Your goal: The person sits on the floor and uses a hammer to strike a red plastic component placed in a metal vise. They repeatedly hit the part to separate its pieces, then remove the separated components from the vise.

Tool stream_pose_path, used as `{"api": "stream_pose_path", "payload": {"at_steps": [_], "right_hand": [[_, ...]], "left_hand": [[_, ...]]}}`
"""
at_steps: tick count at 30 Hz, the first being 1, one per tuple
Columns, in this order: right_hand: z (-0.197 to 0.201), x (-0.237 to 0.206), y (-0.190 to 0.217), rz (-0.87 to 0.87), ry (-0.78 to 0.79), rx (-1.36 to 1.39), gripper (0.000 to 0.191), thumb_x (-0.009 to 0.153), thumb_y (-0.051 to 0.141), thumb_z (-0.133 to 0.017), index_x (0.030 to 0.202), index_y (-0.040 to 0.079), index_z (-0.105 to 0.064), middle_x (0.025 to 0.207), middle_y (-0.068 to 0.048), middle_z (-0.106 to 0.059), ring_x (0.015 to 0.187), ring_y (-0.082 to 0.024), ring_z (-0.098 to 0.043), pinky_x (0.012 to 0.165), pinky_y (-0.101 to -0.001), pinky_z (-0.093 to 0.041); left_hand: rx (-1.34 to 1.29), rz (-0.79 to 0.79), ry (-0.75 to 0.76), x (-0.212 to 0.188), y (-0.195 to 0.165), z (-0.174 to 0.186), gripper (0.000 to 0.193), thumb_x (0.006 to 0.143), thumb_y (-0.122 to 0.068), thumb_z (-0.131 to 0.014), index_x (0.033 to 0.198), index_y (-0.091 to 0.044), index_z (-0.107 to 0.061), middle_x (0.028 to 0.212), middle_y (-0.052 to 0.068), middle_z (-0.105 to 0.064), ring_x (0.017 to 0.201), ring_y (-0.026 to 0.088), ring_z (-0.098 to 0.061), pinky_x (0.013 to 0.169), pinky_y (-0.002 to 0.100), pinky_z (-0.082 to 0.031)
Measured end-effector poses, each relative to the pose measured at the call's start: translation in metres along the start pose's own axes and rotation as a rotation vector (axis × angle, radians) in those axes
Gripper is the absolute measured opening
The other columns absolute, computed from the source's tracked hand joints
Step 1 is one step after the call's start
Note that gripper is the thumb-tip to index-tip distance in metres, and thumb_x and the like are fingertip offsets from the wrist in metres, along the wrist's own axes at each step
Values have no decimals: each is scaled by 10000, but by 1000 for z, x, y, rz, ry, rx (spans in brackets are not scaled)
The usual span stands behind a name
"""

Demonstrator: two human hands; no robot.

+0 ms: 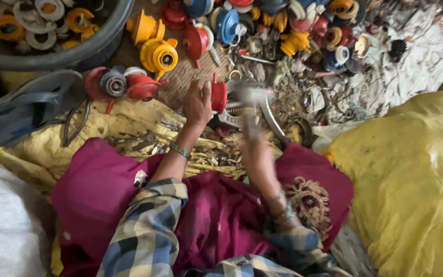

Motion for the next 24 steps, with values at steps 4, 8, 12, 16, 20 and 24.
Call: {"api": "stream_pose_path", "payload": {"at_steps": [4,8,12,16,20,24], "right_hand": [[-9,-8,-26,-451,80,279,332,934,171,-648,1224,83,-510,697,-49,-628,530,-133,-575,428,-285,-466],[51,-3,0,-332,-43,327,213,977,114,-574,1173,32,-564,780,-60,-655,552,-107,-605,466,-264,-515],[105,-8,41,116,-318,552,243,1096,85,-522,1320,15,-460,932,-100,-661,702,-120,-638,601,-268,-570],[79,-12,21,84,-301,623,156,1136,69,-568,1267,6,-513,951,-133,-662,714,-167,-636,614,-288,-559],[-15,-12,-43,-282,182,-197,446,1014,193,-664,1379,59,-446,784,-139,-656,578,-236,-589,493,-358,-483],[-33,-25,-62,-167,142,-8,259,993,207,-681,1145,16,-594,762,-131,-669,619,-190,-636,530,-355,-504]], "left_hand": [[-17,49,-86,6,11,0,425,1103,-370,-463,1010,21,-601,948,251,-630,891,423,-606,819,493,-482],[76,-70,-29,3,1,0,425,1120,-368,-445,938,1,-553,899,229,-575,861,396,-590,802,496,-446],[139,-160,27,0,-18,4,410,1104,-376,-458,976,-6,-578,929,247,-581,890,445,-573,781,518,-442],[88,-216,55,-1,-27,5,407,1117,-373,-450,982,-13,-583,945,253,-582,916,457,-568,816,520,-453],[118,-205,65,1,-19,2,408,1122,-369,-436,1029,-5,-594,1002,272,-588,955,474,-570,840,526,-458],[130,24,-30,8,1,3,440,1099,-393,-446,1040,12,-606,986,256,-637,934,451,-634,846,511,-485]]}}
Point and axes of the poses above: each hand's wrist, its own x-axis towards the middle knuckle, its own z-axis out of the back of the hand, y = z × x, the point moved 5 cm from there along x, towards the middle knuckle
